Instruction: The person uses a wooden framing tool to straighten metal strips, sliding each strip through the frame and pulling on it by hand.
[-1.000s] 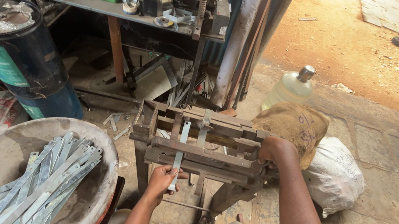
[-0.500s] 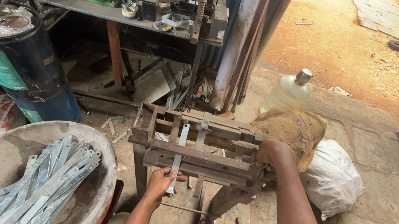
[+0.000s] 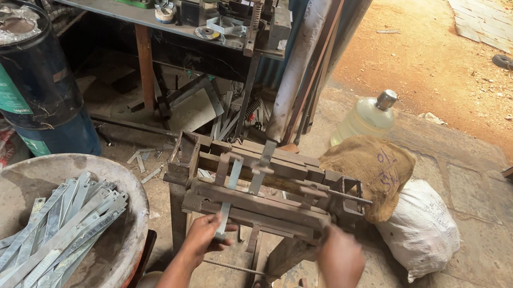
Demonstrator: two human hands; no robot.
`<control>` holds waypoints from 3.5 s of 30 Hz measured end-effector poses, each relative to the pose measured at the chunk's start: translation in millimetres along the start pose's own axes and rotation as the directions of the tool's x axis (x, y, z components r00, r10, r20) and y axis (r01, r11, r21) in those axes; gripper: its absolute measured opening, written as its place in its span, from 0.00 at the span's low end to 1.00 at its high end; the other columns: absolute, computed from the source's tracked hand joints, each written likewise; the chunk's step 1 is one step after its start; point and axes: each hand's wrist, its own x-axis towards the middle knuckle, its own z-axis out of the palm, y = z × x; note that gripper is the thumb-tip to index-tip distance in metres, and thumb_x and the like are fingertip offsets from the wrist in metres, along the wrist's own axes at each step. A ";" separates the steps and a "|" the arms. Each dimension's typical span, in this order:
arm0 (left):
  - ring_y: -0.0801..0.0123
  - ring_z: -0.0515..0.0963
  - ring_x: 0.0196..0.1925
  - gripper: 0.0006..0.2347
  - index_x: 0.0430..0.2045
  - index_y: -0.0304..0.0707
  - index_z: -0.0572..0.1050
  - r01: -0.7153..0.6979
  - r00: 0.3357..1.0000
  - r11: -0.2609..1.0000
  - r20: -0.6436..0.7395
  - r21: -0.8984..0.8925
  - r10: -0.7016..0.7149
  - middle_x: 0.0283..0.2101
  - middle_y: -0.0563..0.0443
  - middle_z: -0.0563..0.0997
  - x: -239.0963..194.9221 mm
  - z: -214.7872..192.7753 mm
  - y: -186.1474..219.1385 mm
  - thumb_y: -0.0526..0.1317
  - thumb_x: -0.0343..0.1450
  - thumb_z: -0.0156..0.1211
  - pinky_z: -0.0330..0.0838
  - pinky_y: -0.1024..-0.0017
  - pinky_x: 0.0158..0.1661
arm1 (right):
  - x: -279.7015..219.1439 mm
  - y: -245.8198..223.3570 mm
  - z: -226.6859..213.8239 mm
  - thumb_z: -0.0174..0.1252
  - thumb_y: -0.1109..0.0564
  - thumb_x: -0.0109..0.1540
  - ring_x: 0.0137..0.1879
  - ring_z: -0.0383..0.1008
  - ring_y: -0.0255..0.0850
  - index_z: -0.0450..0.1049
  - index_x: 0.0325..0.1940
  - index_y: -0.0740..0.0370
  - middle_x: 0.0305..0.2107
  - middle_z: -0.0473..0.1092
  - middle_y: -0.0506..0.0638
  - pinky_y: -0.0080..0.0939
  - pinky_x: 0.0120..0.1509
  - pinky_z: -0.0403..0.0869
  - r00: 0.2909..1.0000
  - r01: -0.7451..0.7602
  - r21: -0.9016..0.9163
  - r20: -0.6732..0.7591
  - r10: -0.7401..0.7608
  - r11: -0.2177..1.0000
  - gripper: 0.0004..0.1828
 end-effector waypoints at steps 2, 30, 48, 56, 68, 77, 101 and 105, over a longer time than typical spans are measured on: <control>0.68 0.82 0.23 0.20 0.45 0.34 0.77 0.023 0.997 0.999 -0.079 0.043 -0.019 0.38 0.39 0.83 -0.5 -6.1 -7.1 0.53 0.78 0.48 0.73 0.72 0.24 | -31.4 5.9 36.4 0.50 0.52 0.70 0.22 0.76 0.40 0.65 0.74 0.35 0.23 0.75 0.50 0.41 0.24 0.76 0.995 -0.018 0.035 -0.101 0.021 0.999 0.26; 0.63 0.78 0.30 0.11 0.39 0.38 0.81 -0.621 0.664 0.525 0.035 0.583 0.747 0.37 0.48 0.78 -16.0 17.8 25.0 0.33 0.64 0.71 0.73 0.66 0.34 | 137.7 -20.7 -68.0 0.66 0.49 0.57 0.39 0.81 0.44 0.84 0.38 0.56 0.34 0.81 0.49 0.48 0.44 0.79 0.862 0.183 -0.175 0.502 -0.072 0.967 0.12; 0.56 0.79 0.40 0.07 0.24 0.39 0.78 -0.858 0.430 -0.026 0.745 0.513 0.510 0.33 0.51 0.80 -157.6 110.0 -47.1 0.28 0.58 0.62 0.74 0.60 0.37 | 157.1 -30.4 -77.7 0.66 0.46 0.58 0.36 0.79 0.43 0.82 0.35 0.54 0.31 0.79 0.46 0.48 0.45 0.77 0.787 0.154 -0.218 0.617 0.013 0.964 0.11; 0.47 0.80 0.37 0.03 0.30 0.38 0.79 -0.850 0.498 0.384 0.790 0.361 0.358 0.33 0.42 0.79 -151.4 218.5 -138.5 0.37 0.69 0.63 0.73 0.55 0.37 | 146.6 -36.6 -84.4 0.64 0.44 0.61 0.36 0.78 0.38 0.82 0.39 0.51 0.29 0.78 0.41 0.44 0.46 0.76 0.785 0.064 -0.241 0.611 0.100 0.969 0.11; 0.42 0.72 0.53 0.24 0.46 0.29 0.79 -0.877 0.433 0.062 0.729 0.476 0.530 0.54 0.33 0.77 -128.7 135.7 -140.2 0.43 0.59 0.77 0.65 0.47 0.49 | 173.6 -21.7 -60.3 0.64 0.47 0.58 0.37 0.79 0.44 0.84 0.38 0.54 0.32 0.80 0.46 0.49 0.44 0.77 0.770 0.159 -0.186 0.638 -0.004 0.969 0.11; 0.49 0.78 0.46 0.08 0.37 0.40 0.80 -0.001 0.492 0.226 -0.196 0.974 0.848 0.42 0.45 0.80 -171.7 -158.5 -31.1 0.37 0.66 0.64 0.73 0.57 0.48 | 164.8 -19.7 -68.6 0.68 0.49 0.55 0.39 0.82 0.47 0.84 0.39 0.57 0.33 0.82 0.51 0.49 0.45 0.77 0.824 0.205 -0.142 0.559 -0.092 0.968 0.13; 0.58 0.79 0.48 0.03 0.29 0.42 0.80 0.508 0.394 0.056 -0.289 0.860 0.872 0.43 0.53 0.80 -200.0 -224.9 -19.0 0.37 0.67 0.66 0.72 0.59 0.48 | 127.2 -34.2 -95.2 0.63 0.52 0.59 0.35 0.79 0.41 0.85 0.38 0.58 0.30 0.81 0.48 0.45 0.44 0.75 0.817 0.112 -0.209 0.576 0.030 0.971 0.10; 0.59 0.79 0.48 0.06 0.29 0.42 0.79 0.514 0.440 0.030 -0.294 0.857 0.848 0.43 0.53 0.80 -196.0 -227.2 -17.4 0.35 0.62 0.64 0.71 0.59 0.48 | 128.5 -34.4 -95.4 0.63 0.52 0.61 0.34 0.77 0.39 0.84 0.37 0.58 0.29 0.80 0.48 0.44 0.43 0.75 0.817 0.079 -0.182 0.576 0.041 0.980 0.09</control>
